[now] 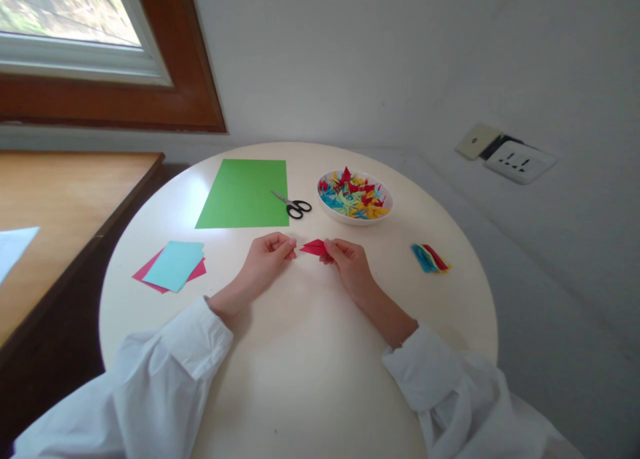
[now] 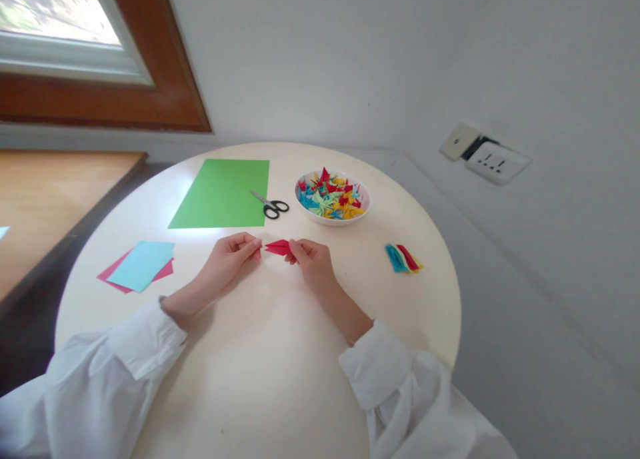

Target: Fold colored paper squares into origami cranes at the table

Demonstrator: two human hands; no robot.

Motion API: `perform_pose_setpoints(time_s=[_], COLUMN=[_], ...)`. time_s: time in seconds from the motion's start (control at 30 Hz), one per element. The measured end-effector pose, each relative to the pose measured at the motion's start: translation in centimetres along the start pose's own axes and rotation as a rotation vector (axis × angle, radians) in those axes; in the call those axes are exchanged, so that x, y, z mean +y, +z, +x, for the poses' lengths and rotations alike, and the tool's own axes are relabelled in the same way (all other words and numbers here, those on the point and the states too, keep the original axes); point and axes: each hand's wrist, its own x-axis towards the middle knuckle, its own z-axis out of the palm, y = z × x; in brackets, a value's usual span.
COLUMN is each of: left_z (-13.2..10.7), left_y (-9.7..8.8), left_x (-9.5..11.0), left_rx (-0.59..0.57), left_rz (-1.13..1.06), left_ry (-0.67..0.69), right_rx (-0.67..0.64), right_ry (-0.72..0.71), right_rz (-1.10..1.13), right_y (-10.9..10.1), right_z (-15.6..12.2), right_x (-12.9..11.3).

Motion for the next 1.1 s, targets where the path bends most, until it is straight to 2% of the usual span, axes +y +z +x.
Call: perform_pose_setpoints(time_s=[0.1,0.27,0.5,0.7,0.8,0.93,1.1], left_z=[-0.19,-0.77,-0.88,-0.66,-0.63,-0.57,-0.43], left_y=[-0.01,0.30,0.72,0.62,0.64,0.63,0.51], left_x=[0.17,0.55,0.47,0.04,-0.01,-0.02,-0.09], left_rx=[0.028,-0.141,-0.243,-0.248,-0.221,-0.183,-0.171], left_rz=[-0.037,-0.119,-0.097,-0.055,-0.029,-0.073,-0.217], left_ry=[0.068,-0.002,0.012,0.087,0.113,0.062,0.010], right_rx=[0.000,-0.028,-0.076,-0.056,-0.038,-0.054,-0.111], right_ry=[-0.005,-0.031,-0.045,-0.046,-0.038,-0.074,-0.137], right_rz=[-0.003,-0.046,-0.099,-0.111,-0.012,0.132,0.109], right_y=[0.02,0.15,0.44,0.49,0.57,0.58,0.45], right_z=[0.04,-0.13,-0.54,-0.60,-0.55,-0.52,-0.62], right_x=[0.16,0.00,-0.41,-0.42,-0.38,-0.27,-0.01])
